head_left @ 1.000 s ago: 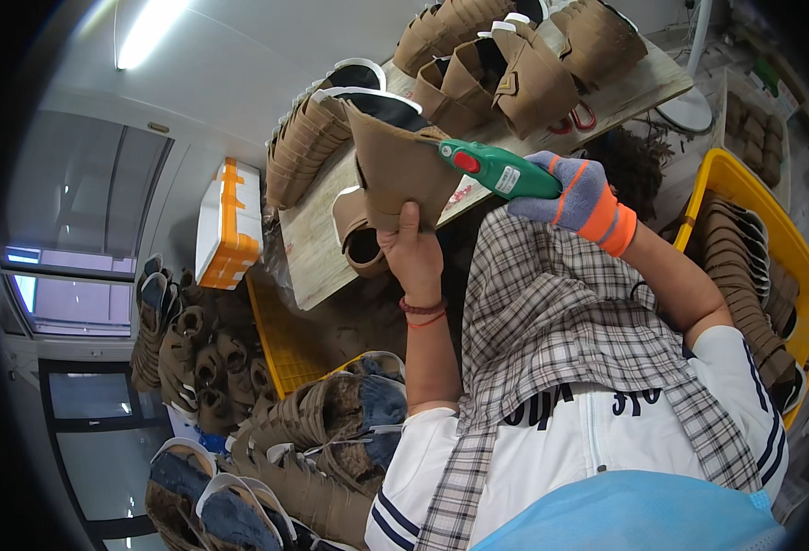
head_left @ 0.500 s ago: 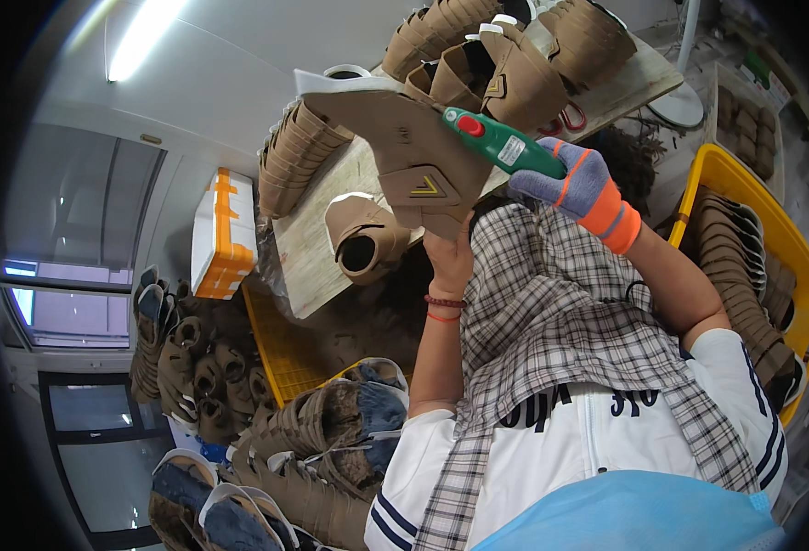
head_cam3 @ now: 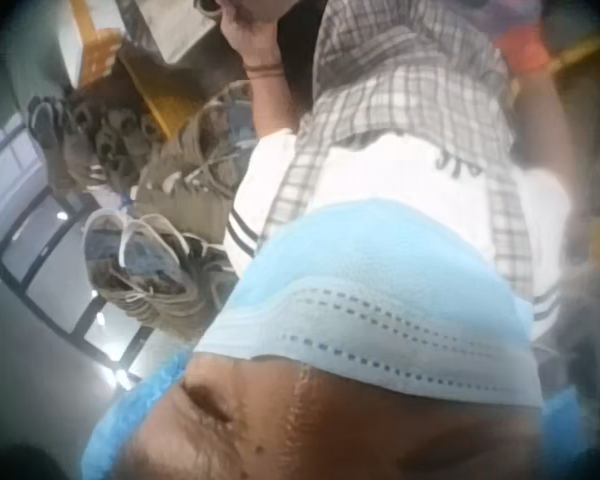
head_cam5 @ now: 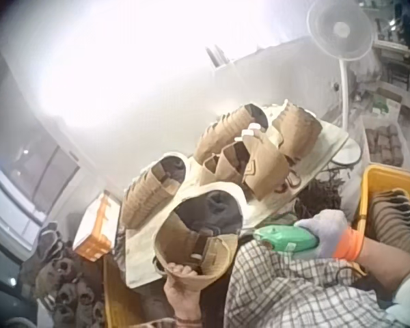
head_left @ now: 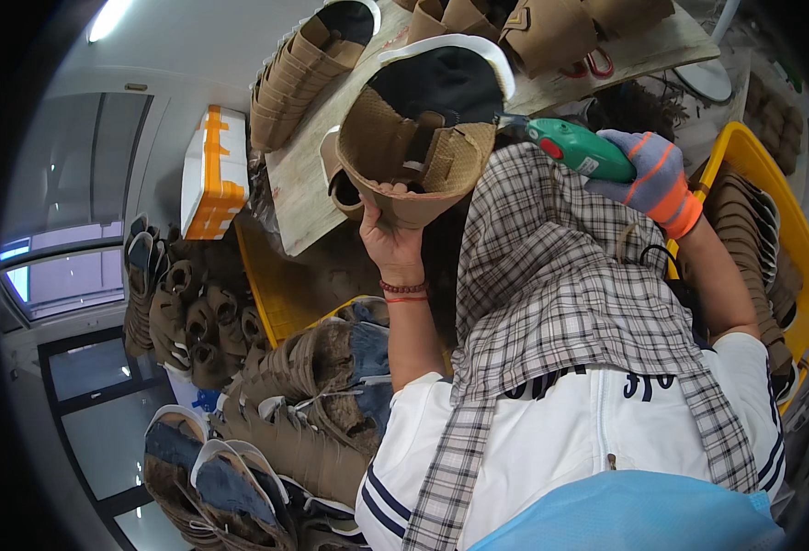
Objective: The person trims the edges of brown shoe uppers using scissors and a green handheld tool. They repeatedly pick up shoe uppers from a yellow crate, trim the edges, and place them on a table. The person wears orange and gray gloves and works at a cluttered workstation.
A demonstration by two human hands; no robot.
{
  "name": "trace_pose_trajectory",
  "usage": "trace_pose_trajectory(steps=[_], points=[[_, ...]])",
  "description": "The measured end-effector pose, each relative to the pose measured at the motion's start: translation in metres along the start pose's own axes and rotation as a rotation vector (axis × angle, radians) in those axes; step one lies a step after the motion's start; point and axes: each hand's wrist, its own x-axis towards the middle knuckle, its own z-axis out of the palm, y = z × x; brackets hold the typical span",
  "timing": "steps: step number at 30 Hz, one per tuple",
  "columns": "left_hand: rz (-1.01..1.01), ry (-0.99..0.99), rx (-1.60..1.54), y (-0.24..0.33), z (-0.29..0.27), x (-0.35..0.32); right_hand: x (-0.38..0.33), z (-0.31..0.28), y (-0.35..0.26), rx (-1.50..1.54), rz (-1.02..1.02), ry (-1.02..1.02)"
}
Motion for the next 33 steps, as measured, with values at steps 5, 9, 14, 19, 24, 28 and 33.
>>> trace_pose_trajectory(steps=[5, 9, 14, 19, 24, 28, 33], points=[[-0.12, -0.19, 0.097, 0.011, 0.001, -0.008, -0.003, -0.004, -0.003, -0.061, -0.067, -0.025], [0.221, 0.325, 0.684, -0.001, 0.056, -0.034, -0.02, 0.003, 0.015, -0.046, -0.066, 0.027], [0.511, 0.122, 1.904, 0.035, 0.112, -0.058, -0.028, 0.0, 0.009, -0.01, 0.006, 0.002], [0.154, 0.089, 2.717, 0.074, 0.082, 0.014, -0.032, 0.006, 0.007, 0.071, 0.122, -0.021], [0.418, 0.07, 3.038, 0.092, 0.013, 0.055, -0.034, 0.007, 0.01, 0.029, 0.122, -0.019], [0.866, 0.166, 2.5, 0.036, 0.006, 0.085, -0.04, 0.003, 0.021, 0.018, 0.259, -0.068], [0.096, 0.45, 0.866, -0.01, -0.115, 0.217, -0.031, 0.007, 0.021, 0.041, 0.289, -0.06]])
